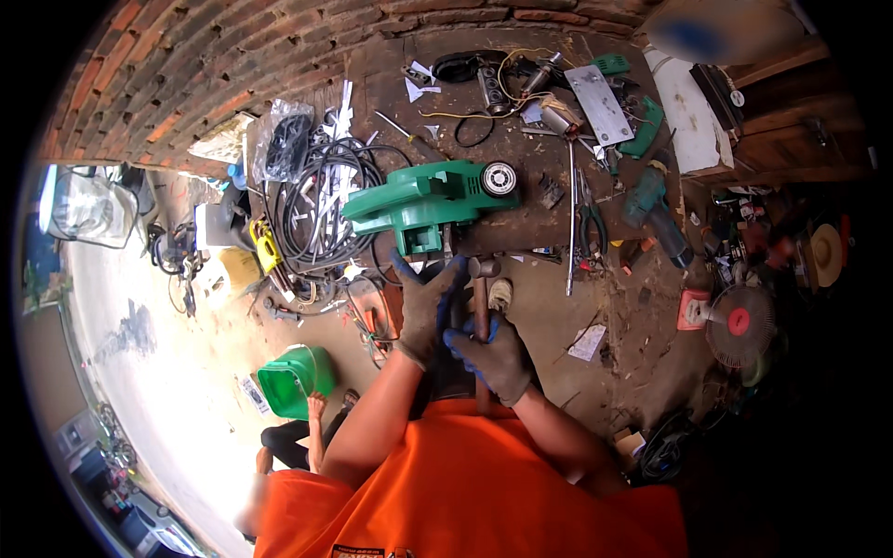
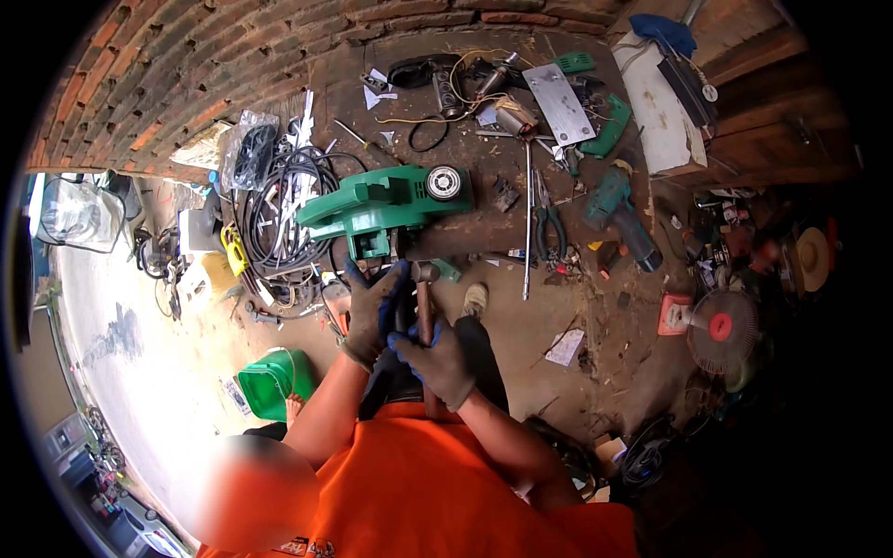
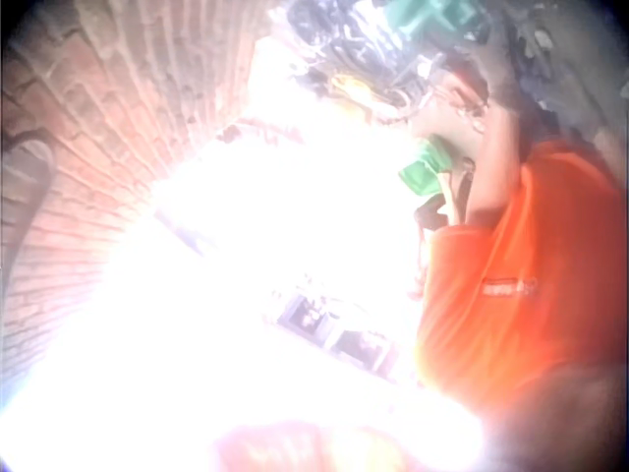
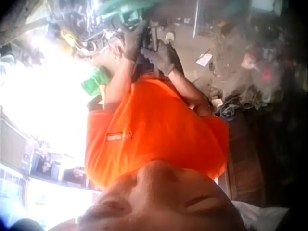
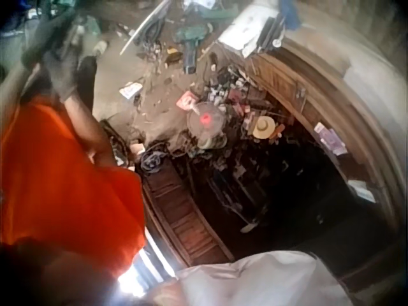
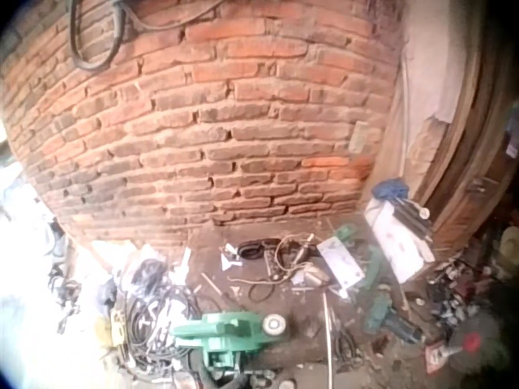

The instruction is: The person assembles a green electrical device by inserting a motor and other internal components into the casing. They use a hammer to tap parts into place and manipulate wires and small metal pieces at a cluttered workbench.

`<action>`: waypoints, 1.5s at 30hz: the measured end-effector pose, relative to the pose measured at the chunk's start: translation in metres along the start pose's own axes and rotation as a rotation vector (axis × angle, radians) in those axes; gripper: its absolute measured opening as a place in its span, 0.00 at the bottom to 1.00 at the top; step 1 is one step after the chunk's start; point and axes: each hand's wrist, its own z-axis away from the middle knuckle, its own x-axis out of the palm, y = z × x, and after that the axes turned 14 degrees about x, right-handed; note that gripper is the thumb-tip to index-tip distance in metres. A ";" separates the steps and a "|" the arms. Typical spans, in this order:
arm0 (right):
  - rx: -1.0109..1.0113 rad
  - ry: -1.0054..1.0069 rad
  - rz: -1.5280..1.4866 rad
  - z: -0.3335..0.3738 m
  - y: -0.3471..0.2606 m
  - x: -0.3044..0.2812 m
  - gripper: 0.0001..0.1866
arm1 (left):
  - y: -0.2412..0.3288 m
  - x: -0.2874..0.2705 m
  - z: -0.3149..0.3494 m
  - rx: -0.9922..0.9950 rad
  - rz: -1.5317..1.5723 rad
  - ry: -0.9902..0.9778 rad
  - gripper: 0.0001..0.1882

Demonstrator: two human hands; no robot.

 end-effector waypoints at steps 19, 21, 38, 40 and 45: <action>-0.304 0.030 0.069 -0.065 -0.009 -0.044 0.17 | 0.009 0.025 0.009 0.032 0.100 0.408 0.43; -0.362 0.067 0.091 -0.072 0.001 -0.042 0.19 | 0.004 0.026 0.009 0.064 0.097 0.429 0.47; -0.439 0.130 0.138 -0.074 0.004 -0.047 0.24 | -0.006 0.004 0.024 0.123 -0.060 0.291 0.22; -0.301 0.074 -0.150 -0.053 -0.010 -0.054 0.24 | 0.003 0.009 0.021 0.096 -0.056 0.346 0.24; -0.411 0.205 0.030 -0.069 -0.007 -0.041 0.16 | 0.001 0.014 0.015 0.079 0.205 0.434 0.43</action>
